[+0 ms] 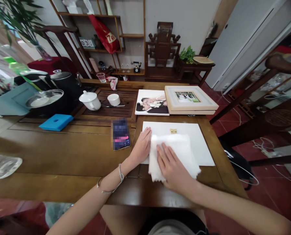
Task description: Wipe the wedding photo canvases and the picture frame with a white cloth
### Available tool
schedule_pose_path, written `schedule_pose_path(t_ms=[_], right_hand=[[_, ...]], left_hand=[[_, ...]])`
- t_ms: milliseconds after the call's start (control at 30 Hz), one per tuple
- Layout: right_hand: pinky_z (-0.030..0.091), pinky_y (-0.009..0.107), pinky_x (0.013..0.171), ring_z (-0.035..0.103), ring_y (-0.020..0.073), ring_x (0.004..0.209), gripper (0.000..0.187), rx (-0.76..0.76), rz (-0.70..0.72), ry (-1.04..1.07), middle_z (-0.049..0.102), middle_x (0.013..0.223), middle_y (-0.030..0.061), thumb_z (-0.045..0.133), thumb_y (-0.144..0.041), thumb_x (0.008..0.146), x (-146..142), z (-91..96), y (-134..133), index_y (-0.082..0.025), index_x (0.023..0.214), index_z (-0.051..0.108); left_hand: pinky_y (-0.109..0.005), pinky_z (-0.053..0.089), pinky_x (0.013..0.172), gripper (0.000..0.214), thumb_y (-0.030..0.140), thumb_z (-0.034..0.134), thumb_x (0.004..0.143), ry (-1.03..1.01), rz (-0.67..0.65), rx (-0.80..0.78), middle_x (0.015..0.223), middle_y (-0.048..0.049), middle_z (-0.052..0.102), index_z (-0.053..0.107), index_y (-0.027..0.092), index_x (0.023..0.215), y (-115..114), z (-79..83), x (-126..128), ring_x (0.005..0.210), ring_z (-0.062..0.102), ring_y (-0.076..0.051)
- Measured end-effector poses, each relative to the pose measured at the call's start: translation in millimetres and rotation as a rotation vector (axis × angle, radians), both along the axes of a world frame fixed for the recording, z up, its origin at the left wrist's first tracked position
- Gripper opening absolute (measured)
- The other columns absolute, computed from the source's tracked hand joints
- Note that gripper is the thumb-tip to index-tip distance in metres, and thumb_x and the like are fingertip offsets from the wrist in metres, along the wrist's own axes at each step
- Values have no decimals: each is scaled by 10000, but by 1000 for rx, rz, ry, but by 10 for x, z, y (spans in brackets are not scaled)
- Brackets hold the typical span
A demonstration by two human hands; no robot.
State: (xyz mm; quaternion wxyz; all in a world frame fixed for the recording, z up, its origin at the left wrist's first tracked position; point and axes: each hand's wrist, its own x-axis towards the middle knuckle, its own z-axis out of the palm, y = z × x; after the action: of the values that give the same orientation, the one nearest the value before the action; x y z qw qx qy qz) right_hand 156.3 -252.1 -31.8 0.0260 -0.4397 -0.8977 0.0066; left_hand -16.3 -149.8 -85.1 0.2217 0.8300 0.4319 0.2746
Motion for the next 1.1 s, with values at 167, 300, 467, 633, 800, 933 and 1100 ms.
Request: schedule_pose_path(t_ms=[167,300,467,633,800,933,1100], right_hand=[[224,504,1186,212,397,1447,820,-120,-31,-8,309,1549,243,626,-280,718,109,133,95,10,1450,395],[182,538,1186,172,371,1464,776,-28,-241,-27,303,1571,181,578,-284,804,254,106,673,-74,1509,327],[165,597,1175,200,486,1422,829,35,-364,-82,318,1530,283,660,-249,741,-162,31,602,40,1461,366],[235,566,1166,289,489,1389,890,57,-135,-123,395,1471,312,692,-340,692,-458,68,-58,100,1411,405],[250,570,1159,272,417,1424,811,-56,-107,-98,371,1525,197,638,-366,732,6,223,-38,-64,1457,440],[170,598,1167,203,389,1454,751,-51,-252,-71,372,1546,129,586,-312,768,352,215,465,-124,1476,421],[117,562,1187,164,354,1470,722,2,-223,-43,378,1540,161,570,-265,775,410,140,774,-83,1459,426]], left_hand=[[-515,236,1206,467,256,266,1019,-11,8,3,1545,-185,372,399,117,1445,-4,0,0,1483,256,-258],[-527,216,1206,470,269,270,1019,-2,23,-22,1548,-191,364,406,102,1436,0,-10,14,1483,252,-265],[-520,227,1205,466,300,269,1024,-79,37,-44,1536,-179,391,447,110,1410,13,-5,3,1474,281,-254],[-481,252,1208,467,309,256,1028,-139,57,-49,1504,-171,444,482,106,1382,20,-1,-10,1461,316,-231],[-524,223,1207,466,262,307,1007,-47,31,2,1533,-189,391,410,101,1432,-3,-30,9,1480,264,-257],[-540,224,1201,497,242,378,981,15,23,28,1551,-194,356,359,121,1463,-4,-45,9,1484,247,-281],[-545,226,1198,494,244,364,991,37,24,32,1555,-203,343,349,112,1467,4,-54,-1,1483,247,-289]])
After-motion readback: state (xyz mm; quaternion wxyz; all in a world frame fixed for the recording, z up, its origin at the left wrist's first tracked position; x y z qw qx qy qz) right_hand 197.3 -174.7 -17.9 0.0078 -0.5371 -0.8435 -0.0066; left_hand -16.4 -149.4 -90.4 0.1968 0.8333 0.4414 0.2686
